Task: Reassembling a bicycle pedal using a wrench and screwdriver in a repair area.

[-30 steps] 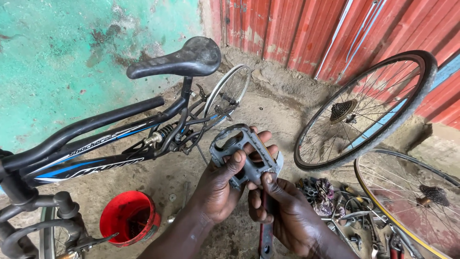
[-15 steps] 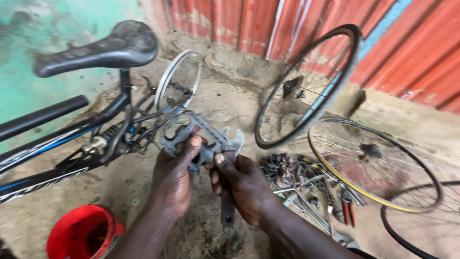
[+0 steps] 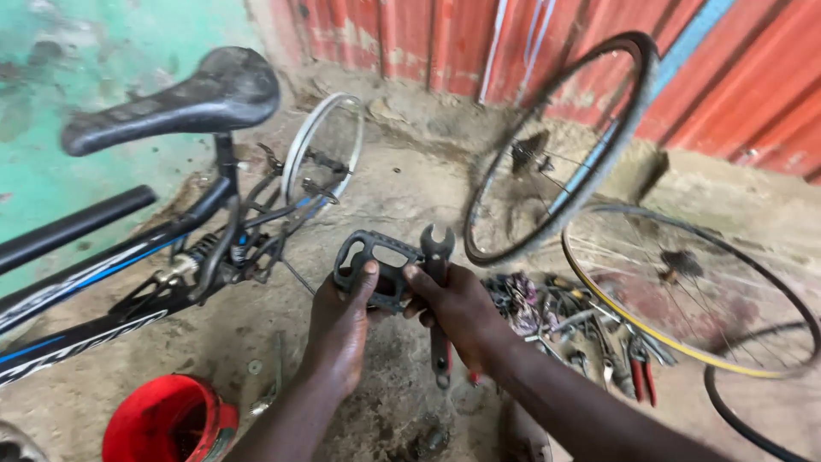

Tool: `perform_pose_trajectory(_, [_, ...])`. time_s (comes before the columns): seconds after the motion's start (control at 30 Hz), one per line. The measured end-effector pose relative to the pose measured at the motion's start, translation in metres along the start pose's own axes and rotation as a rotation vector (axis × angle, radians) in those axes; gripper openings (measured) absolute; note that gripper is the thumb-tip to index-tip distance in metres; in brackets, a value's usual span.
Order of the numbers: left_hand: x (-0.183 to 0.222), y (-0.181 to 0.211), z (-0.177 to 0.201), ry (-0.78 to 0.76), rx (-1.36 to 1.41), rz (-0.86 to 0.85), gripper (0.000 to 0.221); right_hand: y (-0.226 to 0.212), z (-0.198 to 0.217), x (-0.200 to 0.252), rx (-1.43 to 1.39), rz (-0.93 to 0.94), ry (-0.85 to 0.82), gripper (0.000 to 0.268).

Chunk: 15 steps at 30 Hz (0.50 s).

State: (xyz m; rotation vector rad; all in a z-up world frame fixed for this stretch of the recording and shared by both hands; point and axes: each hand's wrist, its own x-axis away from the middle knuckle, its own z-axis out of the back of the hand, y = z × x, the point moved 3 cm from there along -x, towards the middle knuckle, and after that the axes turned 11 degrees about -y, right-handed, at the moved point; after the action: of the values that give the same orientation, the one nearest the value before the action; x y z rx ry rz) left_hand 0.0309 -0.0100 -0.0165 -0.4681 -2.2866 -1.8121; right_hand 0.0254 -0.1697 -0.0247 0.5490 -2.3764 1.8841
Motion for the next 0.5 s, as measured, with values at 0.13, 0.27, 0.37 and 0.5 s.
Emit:
perform_pose_trajectory(0.13, [-0.009, -0.033, -0.007, -0.121, -0.016, 0.147, 0.039, 0.036, 0.047, -0.017, 0.031, -0.205, -0.011, 0.025])
perform_pose_trajectory(0.27, [-0.012, -0.060, -0.021, -0.189, -0.210, 0.400, 0.051, 0.074, 0.092, -0.021, -0.095, -0.213, -0.153, 0.019])
perform_pose_trajectory(0.37, [-0.024, -0.080, -0.030, -0.144, -0.108, 0.407, 0.047, 0.090, 0.107, -0.018, -0.104, -0.138, -0.193, 0.018])
perform_pose_trajectory(0.5, [-0.050, -0.116, -0.037, -0.045, -0.070, 0.458, 0.035, 0.119, 0.132, -0.015, -0.037, -0.175, -0.144, 0.022])
